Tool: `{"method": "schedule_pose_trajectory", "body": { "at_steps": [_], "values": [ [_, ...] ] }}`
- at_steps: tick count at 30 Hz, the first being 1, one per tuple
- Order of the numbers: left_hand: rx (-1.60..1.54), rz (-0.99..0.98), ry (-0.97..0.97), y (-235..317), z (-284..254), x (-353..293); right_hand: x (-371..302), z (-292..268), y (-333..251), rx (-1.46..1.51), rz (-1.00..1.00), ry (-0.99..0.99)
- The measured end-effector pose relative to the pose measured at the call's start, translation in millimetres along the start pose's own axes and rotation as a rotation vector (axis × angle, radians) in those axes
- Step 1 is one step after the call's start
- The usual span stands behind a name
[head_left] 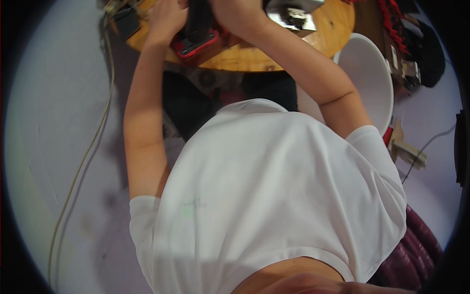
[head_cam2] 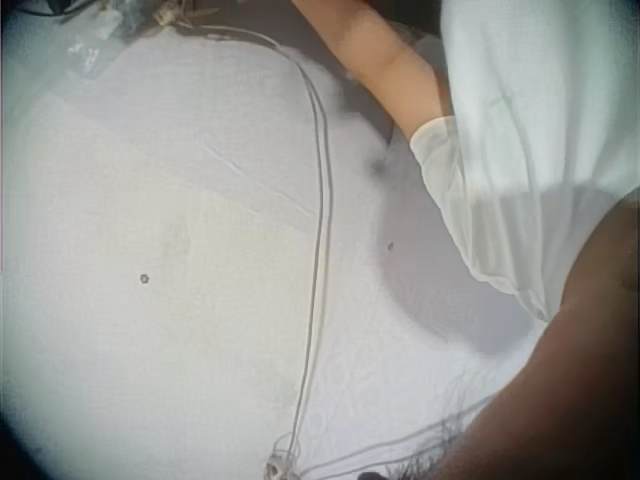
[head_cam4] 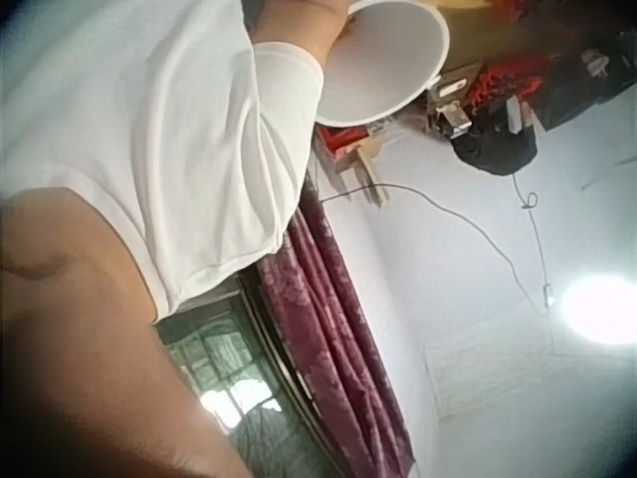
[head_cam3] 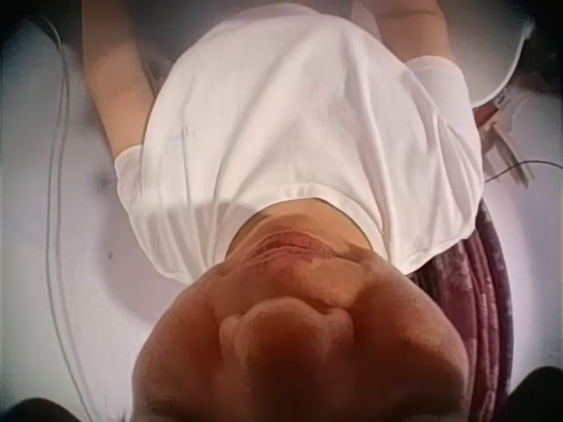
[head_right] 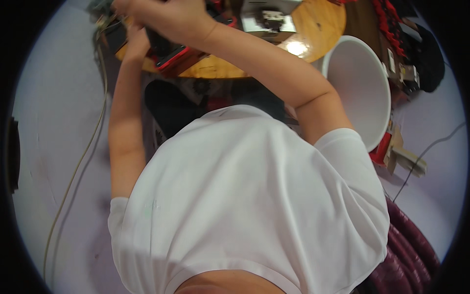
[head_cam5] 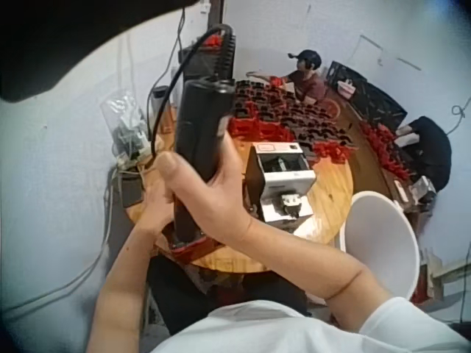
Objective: The person sits on the floor and uses a handheld power tool to fasten screws into red and black plastic components. They repeatedly pick up parts from a white bucket, secure them in a metal jig on a wooden table, and then place the finished assemblies onto a nearby rack.
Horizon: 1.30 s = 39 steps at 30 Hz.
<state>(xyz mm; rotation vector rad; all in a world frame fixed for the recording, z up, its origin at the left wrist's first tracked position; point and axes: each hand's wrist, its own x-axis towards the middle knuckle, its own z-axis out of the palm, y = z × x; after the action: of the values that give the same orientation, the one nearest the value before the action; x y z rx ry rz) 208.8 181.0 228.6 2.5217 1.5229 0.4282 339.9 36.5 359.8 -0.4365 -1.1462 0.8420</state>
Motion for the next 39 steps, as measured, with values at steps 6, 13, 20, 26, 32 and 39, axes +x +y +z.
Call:
{"method": "schedule_pose_trajectory", "body": {
  "at_steps": [6, 13, 20, 26, 32, 39],
  "values": [
    [0.043, 0.251, 0.163, 23, -11, -10, -12, -121, -70, -0.760, -0.201, 0.206],
    [-0.053, 0.326, 0.110, 13, -11, -10, -37, -158, -54, -0.639, -0.248, 0.423],
    [-0.038, 0.322, 0.092, 11, -9, -8, -40, -160, -54, -0.669, -0.224, 0.381],
    [-0.071, 0.305, 0.120, 19, -12, -13, 10, -129, -66, -0.468, -0.105, 0.284],
    [-0.140, 0.280, 0.105, 29, -19, -16, 83, -101, -1, -0.307, -0.453, 0.199],
    [-0.104, 0.217, 0.100, 32, -22, -21, 103, -95, 40, -0.392, -0.401, 0.227]
  ]
}}
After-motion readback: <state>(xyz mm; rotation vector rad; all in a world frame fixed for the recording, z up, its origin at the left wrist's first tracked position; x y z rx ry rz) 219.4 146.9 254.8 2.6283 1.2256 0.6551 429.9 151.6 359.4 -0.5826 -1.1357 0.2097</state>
